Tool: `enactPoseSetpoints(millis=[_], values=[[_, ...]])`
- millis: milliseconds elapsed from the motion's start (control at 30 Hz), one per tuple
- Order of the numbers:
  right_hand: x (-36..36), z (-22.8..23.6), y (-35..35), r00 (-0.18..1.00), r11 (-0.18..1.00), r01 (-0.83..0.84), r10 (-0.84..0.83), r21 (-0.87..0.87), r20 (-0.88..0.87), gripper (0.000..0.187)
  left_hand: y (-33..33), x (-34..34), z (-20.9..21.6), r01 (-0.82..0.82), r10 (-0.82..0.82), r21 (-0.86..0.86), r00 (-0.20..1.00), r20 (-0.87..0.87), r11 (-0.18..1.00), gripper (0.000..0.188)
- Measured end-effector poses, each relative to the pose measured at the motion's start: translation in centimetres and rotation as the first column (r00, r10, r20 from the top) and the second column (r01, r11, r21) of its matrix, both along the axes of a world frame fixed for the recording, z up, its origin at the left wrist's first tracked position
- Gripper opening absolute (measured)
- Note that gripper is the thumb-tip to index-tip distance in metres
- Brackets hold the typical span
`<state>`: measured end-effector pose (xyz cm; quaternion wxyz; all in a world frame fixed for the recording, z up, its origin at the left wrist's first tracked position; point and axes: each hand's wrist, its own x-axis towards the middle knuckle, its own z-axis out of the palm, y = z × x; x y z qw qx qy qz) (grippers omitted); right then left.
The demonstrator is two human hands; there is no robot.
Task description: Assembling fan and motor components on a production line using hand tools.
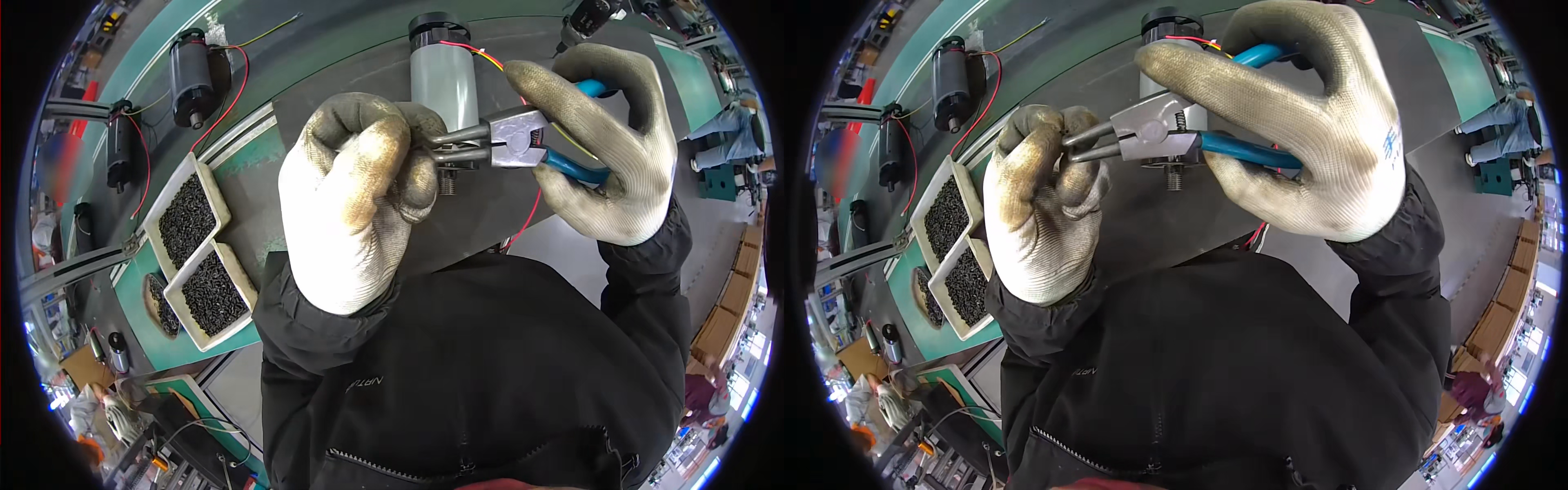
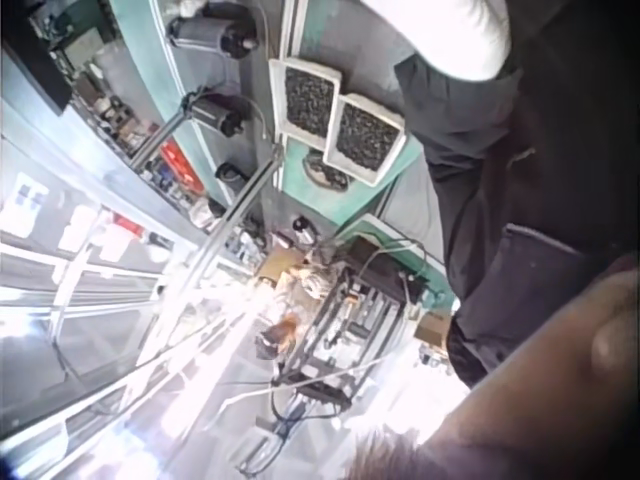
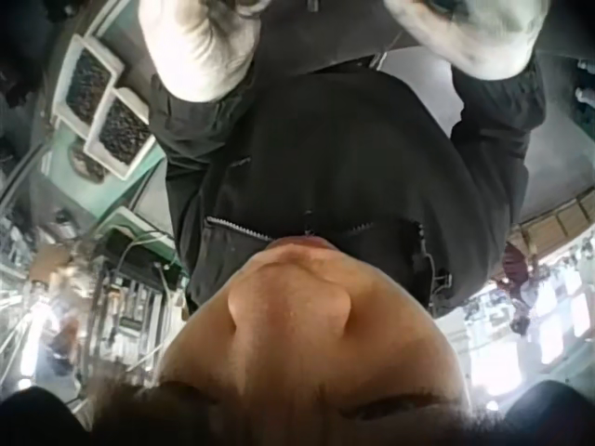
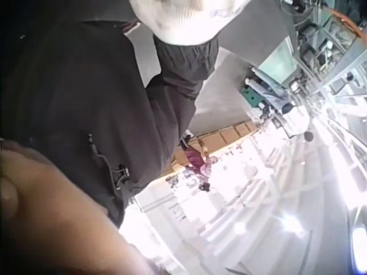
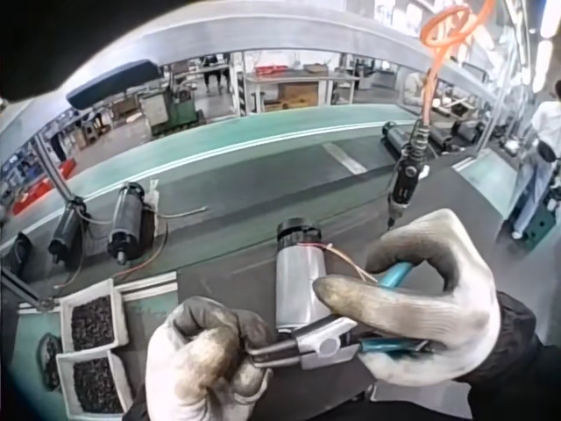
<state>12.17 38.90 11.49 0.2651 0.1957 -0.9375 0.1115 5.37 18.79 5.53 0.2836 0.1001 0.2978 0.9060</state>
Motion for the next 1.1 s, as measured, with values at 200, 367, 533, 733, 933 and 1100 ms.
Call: enactPoseSetpoints(millis=[200,367,533,733,933,1100], values=[[-0.9,0.2,-0.7,0.999,0.993,0.037,-0.041,0.111,0.025,0.058,-0.1,0.9,1.1,-0.232,0.156,-0.378,0.963,-0.219,0.896,0.016],[-2.0,-1.3,0.0,0.998,0.988,0.032,-0.025,0.148,-0.051,0.053,0.1,-0.5,0.5,-0.178,0.084,-0.435,0.971,-0.226,0.882,0.021],[-5.7,-9.5,7.3,0.946,0.577,0.315,-0.121,-0.754,0.302,0.031,5.7,-7.1,0.2,-0.608,-0.214,-0.650,0.634,-0.743,0.457,0.043],[-8.6,-18.4,8.1,0.796,-0.412,0.527,0.544,-0.743,0.263,0.021,11.5,-13.7,-8.6,-0.424,-0.408,-0.902,0.811,-0.419,0.085,0.089],[-2.4,-7.9,3.4,0.845,0.032,0.283,0.465,-0.959,0.265,0.032,7.8,-7.6,-2.7,-0.525,-0.043,-0.742,0.804,-0.593,0.417,0.071],[2.7,0.3,3.0,0.953,0.892,0.070,0.072,-0.446,0.293,0.044,2.3,-2.6,-0.5,-0.529,-0.025,-0.170,0.269,-0.963,0.831,0.097]])
